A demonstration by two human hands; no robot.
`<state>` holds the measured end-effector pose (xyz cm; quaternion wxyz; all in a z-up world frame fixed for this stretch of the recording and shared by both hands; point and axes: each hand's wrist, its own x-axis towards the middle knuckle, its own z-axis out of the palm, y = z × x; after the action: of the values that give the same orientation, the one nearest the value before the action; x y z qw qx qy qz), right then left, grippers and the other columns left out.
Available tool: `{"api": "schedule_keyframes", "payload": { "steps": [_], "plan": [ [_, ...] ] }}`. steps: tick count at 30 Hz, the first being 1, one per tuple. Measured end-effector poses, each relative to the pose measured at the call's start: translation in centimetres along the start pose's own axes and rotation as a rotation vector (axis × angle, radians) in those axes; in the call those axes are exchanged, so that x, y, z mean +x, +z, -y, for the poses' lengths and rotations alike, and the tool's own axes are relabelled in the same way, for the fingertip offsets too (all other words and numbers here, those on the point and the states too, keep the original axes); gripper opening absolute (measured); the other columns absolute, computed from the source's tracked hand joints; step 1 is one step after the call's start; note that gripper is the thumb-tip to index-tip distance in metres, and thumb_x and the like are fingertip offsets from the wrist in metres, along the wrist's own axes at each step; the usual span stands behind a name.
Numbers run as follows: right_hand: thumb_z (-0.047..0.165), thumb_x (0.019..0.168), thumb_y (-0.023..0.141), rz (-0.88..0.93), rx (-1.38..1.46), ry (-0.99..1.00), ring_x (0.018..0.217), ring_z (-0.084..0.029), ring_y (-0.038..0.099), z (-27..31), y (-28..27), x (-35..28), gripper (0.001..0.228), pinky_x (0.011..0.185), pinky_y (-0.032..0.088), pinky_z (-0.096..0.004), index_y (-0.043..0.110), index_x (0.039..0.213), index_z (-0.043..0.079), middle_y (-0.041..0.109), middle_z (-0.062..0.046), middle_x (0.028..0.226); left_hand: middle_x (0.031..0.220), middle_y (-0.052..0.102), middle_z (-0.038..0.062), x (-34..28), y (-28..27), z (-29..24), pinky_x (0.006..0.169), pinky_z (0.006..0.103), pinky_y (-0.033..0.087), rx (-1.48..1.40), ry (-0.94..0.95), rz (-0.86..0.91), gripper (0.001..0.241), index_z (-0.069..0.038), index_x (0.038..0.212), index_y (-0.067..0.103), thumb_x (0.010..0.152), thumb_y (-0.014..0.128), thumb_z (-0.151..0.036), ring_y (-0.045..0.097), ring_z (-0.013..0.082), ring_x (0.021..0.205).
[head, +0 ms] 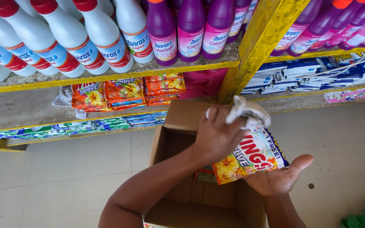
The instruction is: Cleaning individual detergent packets with a cloth and placing them into a cardboard box.
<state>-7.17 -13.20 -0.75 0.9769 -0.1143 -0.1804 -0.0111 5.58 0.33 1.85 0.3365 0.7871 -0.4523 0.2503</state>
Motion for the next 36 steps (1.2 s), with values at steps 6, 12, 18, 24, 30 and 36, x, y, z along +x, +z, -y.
{"api": "schedule_keyframes", "payload": {
  "steps": [6,12,18,24,30,36],
  "plan": [
    [-0.006,0.087,0.064,-0.239,-0.197,0.013,0.116,-0.041,0.068,1.7,-5.7,-5.0,0.063,0.099,0.053,-0.056,0.044,0.146,-0.007,0.066,-0.028,0.133,0.116,0.066,0.020,0.8,-2.5,1.8,0.067,0.0383,0.057,-0.610,-0.292,0.096,0.028,-0.004,0.119,0.061,0.093,0.068,-0.010,0.070,0.0287,0.081],
    [-0.005,0.081,0.062,-0.738,-0.418,0.007,0.090,-0.028,0.073,2.2,-5.3,-3.0,0.045,0.084,0.057,-0.044,0.062,0.126,-0.005,0.075,-0.019,0.112,0.102,0.054,0.002,0.2,-3.1,4.3,0.076,0.0331,0.040,-1.031,-0.480,-0.059,0.026,-0.008,0.078,0.064,0.091,0.076,-0.026,0.050,0.0145,0.087],
    [-0.009,0.081,0.064,-0.613,-0.533,-0.087,0.087,-0.029,0.074,2.4,-6.0,-4.8,0.049,0.082,0.059,-0.042,0.059,0.129,-0.008,0.074,-0.021,0.109,0.106,0.065,0.015,0.4,-4.7,4.7,0.077,0.0367,0.056,-1.040,-0.514,0.424,0.042,-0.002,0.119,0.052,0.080,0.063,-0.013,0.065,0.0235,0.090],
    [-0.012,0.077,0.069,-0.518,-0.706,0.049,0.075,-0.031,0.075,3.5,-6.8,-6.1,0.041,0.069,0.059,-0.043,0.067,0.118,-0.007,0.077,-0.024,0.100,0.100,0.075,0.011,0.5,-6.2,2.0,0.076,0.0326,0.055,-1.010,-0.575,1.185,0.052,0.001,0.114,0.074,0.083,0.070,-0.041,0.065,0.0166,0.080],
    [0.004,0.093,0.071,-0.276,-0.540,0.067,0.101,-0.032,0.073,3.6,-7.1,-6.2,0.043,0.086,0.058,-0.046,0.057,0.132,-0.007,0.072,-0.025,0.119,0.086,0.072,0.004,-0.8,-5.4,2.9,0.069,0.0308,0.053,-1.017,-0.377,0.817,0.033,0.001,0.105,0.074,0.095,0.068,-0.030,0.059,0.0111,0.072],
    [-0.008,0.086,0.070,-0.525,-0.784,0.085,0.082,-0.026,0.072,3.0,-7.8,-7.2,0.030,0.077,0.058,-0.042,0.066,0.116,-0.007,0.076,-0.021,0.101,0.065,0.061,0.003,-1.0,-6.3,2.3,0.052,0.0327,0.043,-0.866,-0.244,0.728,0.033,0.000,0.084,0.068,0.097,0.065,-0.030,0.049,0.0130,0.053]
  ]
}}
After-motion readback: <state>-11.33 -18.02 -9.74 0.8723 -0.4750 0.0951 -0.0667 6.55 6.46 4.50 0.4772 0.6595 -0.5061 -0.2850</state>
